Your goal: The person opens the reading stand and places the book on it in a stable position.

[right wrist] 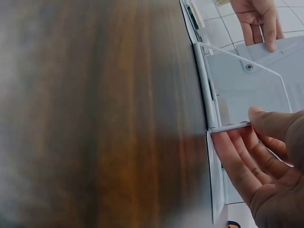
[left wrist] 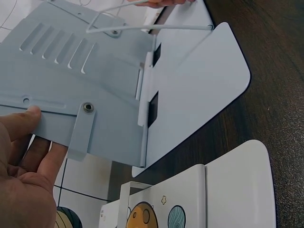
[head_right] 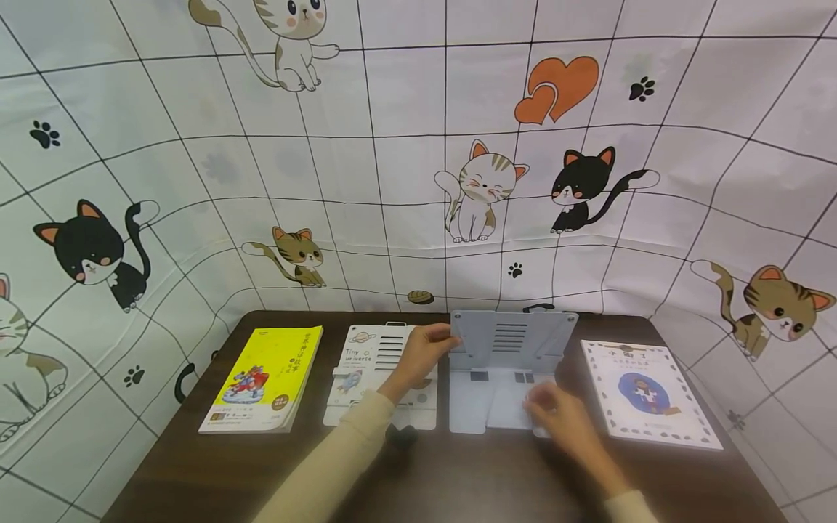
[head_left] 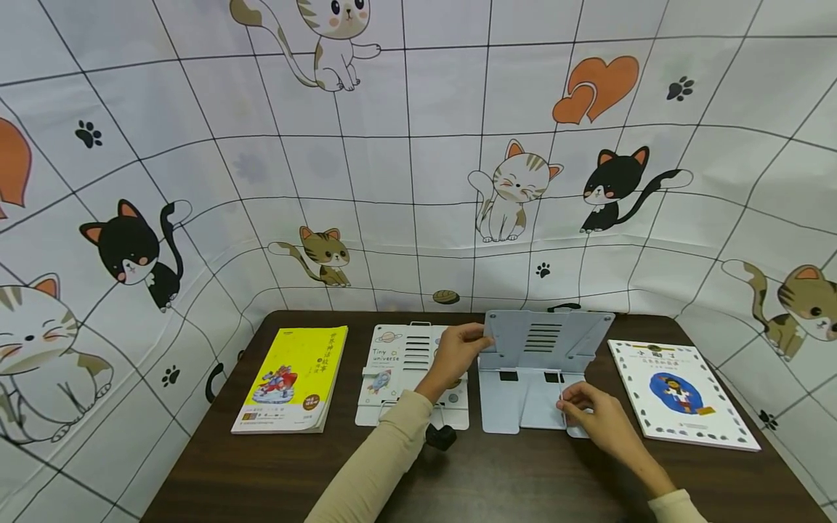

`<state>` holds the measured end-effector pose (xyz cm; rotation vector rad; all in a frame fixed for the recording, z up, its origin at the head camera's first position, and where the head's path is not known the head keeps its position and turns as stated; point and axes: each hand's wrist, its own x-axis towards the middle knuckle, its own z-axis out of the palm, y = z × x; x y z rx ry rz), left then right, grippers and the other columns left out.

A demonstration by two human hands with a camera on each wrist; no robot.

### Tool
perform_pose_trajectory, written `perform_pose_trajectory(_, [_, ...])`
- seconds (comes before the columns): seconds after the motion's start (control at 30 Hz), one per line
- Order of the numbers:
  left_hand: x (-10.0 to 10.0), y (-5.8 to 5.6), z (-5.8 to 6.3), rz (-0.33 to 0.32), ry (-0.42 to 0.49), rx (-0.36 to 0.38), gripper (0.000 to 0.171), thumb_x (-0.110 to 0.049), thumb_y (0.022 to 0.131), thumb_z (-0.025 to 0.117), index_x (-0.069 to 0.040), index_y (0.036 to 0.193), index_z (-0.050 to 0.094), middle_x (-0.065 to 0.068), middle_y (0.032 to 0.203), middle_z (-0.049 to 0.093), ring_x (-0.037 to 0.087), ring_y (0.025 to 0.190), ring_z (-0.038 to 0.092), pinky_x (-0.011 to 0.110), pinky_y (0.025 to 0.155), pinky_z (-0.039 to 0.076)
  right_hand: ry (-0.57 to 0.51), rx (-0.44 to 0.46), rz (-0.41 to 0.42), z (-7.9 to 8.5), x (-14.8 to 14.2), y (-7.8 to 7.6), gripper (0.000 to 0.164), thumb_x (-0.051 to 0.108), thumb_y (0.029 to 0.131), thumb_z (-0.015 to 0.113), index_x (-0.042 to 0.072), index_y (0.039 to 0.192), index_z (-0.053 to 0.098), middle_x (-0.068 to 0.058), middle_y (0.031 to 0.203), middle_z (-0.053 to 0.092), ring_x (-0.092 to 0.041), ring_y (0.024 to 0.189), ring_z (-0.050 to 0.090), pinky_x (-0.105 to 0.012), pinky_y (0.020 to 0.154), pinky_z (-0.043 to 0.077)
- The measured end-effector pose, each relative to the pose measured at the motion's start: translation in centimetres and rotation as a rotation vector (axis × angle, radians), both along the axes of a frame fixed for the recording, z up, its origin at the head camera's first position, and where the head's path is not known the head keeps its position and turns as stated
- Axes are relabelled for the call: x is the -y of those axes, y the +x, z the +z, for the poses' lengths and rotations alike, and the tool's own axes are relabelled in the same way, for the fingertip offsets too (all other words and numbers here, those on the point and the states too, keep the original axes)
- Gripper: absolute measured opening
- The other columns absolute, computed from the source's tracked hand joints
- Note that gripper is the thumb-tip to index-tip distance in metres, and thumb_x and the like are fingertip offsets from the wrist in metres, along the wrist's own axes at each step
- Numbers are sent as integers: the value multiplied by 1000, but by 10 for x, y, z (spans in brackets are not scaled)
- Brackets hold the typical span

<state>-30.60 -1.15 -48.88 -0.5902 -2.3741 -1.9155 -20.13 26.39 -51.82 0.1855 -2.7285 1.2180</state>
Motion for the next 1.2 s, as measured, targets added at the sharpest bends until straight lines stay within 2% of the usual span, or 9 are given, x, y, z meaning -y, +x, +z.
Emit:
perform_pose_trajectory(0.23, [1,2,-3,-7,-4,10,22,-14,101,74,-7,121,80,11,116,81,21,109,76,34,95,61,-19,79,28,1,-2,-6,13,10,95,80,3,102,71,-5,88,75,-4,67,70,-22,62,56])
perform_pose_trajectory(0.4, [5,8,-5,-10,-40,21,21,-18,101,74,-11,119,81,7,116,81,19,109,75,37,97,61,-33,115,32,1,-2,-8,14,9,96,78,0,103,71,-7,91,76,-9,69,73,-23,63,59])
perform_pose_trajectory(0.53, [7,13,-8,-35,-47,30,19,-21,101,74,-13,117,82,4,115,82,15,108,75,34,96,60,-25,136,25,1,-1,-10,14,9,97,77,-2,104,71,-8,90,77,-12,70,74,-23,63,60])
perform_pose_trajectory(0.83, [11,18,-13,-84,-21,0,15,-19,100,75,-12,111,84,6,111,82,11,103,75,26,88,59,-19,150,25,3,-1,-12,15,10,98,76,-3,103,71,-8,88,77,-15,70,74,-24,62,60])
perform_pose_trajectory(1.03, [12,21,-13,-79,-39,-12,14,-17,100,75,-11,110,83,6,109,82,7,99,74,24,85,58,-27,158,19,1,0,-12,14,9,98,76,-3,103,71,-10,89,78,-14,70,75,-24,63,61])
perform_pose_trajectory(1.2, [11,21,-15,-69,-36,-27,13,-16,100,76,-10,108,84,8,108,82,13,99,75,23,84,58,-28,154,23,1,0,-12,15,11,98,76,-3,103,71,-10,88,78,-14,70,75,-24,62,60])
